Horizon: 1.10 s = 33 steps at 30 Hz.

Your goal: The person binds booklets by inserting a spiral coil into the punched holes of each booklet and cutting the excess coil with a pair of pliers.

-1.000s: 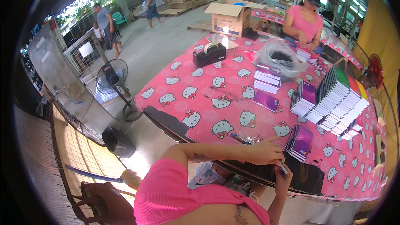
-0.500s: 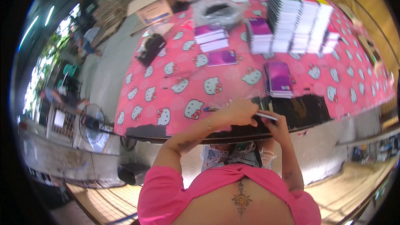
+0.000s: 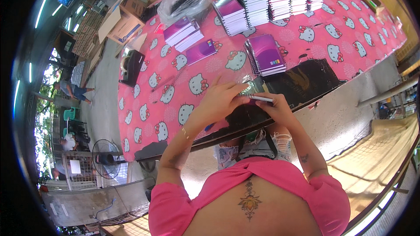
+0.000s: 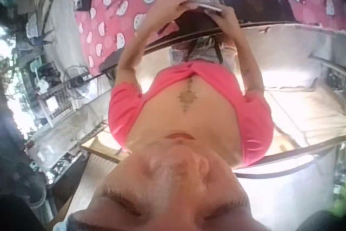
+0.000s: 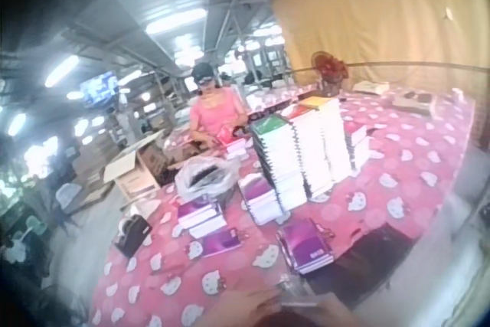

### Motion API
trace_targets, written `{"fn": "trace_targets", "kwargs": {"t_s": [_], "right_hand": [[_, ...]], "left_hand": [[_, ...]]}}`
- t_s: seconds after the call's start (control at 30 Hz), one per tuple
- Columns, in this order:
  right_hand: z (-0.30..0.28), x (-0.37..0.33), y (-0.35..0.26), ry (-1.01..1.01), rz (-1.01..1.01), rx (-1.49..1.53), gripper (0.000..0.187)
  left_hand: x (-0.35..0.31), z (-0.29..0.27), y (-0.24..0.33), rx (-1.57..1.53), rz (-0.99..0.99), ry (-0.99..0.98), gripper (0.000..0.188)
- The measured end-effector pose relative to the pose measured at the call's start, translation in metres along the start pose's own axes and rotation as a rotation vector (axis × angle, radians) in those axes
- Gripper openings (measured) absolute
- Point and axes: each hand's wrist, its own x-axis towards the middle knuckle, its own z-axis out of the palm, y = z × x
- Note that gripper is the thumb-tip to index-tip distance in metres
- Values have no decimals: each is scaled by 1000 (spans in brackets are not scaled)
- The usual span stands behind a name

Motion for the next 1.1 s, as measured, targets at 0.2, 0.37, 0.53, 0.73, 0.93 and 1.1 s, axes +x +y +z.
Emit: {"fn": "trace_targets", "kwargs": {"t_s": [0.2,0.37,0.53,0.73,0.93,1.1], "right_hand": [[3,1,2,-36,-105,27,28],[4,1,1,-34,-67,66,29],[1,1,-3,-46,-2,-10,31],[5,1,2,-3,-76,14,32],[9,3,7,38,-158,-17,31],[11,-1,0,6,-65,-20,28]], "left_hand": [[21,-11,18,186,-218,-506,52],[17,-7,6,116,-178,-480,55],[12,-8,-5,-61,-152,-252,42],[8,6,-16,-25,-9,-181,37],[-35,80,15,299,-106,221,78],[-28,56,9,333,-160,269,72]]}}
